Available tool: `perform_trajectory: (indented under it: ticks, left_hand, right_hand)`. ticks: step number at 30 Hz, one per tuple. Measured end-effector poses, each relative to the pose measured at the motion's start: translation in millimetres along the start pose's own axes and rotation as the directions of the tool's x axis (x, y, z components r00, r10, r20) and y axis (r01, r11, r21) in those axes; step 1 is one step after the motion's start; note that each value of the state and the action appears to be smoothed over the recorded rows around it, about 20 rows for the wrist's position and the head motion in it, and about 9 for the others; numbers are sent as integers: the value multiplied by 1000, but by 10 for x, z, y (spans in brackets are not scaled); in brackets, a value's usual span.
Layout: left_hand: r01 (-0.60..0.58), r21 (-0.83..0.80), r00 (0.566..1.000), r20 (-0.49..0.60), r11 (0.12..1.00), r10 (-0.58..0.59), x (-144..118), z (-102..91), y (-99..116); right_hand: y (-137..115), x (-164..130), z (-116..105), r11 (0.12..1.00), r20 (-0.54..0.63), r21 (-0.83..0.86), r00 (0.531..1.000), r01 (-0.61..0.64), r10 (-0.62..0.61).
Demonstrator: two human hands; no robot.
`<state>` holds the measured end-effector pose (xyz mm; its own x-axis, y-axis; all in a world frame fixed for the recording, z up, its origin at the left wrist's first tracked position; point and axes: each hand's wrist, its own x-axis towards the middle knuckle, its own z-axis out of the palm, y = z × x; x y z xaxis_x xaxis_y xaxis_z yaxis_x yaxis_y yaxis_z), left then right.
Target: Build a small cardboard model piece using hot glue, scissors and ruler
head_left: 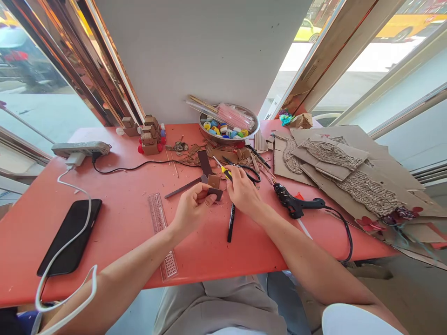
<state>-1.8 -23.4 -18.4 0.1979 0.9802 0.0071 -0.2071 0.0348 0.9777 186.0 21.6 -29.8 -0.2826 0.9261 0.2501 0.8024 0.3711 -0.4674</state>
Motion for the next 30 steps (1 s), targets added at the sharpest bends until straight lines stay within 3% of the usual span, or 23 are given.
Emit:
perform_trajectory:
  ticks: [7,12,16,20,22,25,27,30]
  left_hand:
    - [-49,7,989,-143,999,49,97,-83,50]
    - [-135,17,938,-321,991,133,167,-176,129]
    - [-143,-22,906,-404,989,122,198,-231,169]
    - [-107,-53,923,-377,993,79,203,-227,151]
    - [-77,-63,941,-335,995,52,193,-203,135]
    - [-37,-79,961,-275,996,14,171,-169,124]
    - [-32,-88,966,-259,996,8,162,-161,125]
    - [-52,-86,962,-273,995,27,164,-179,129]
  right_hand:
    - [-239,-114,58,978,178,-142,975,156,-130]
    - [-331,-116,3,959,266,-190,952,208,-154]
    - [-333,-145,-214,953,223,-181,954,243,-201]
    - [-282,-100,-642,944,196,-277,972,181,-129]
    - [-195,65,-872,926,214,-343,973,156,-84]
    - [0,571,-1097,909,245,-394,969,137,-40]
    - [119,1024,-1115,902,178,-426,984,69,9]
    - [212,1658,-964,898,101,-438,992,-29,82]
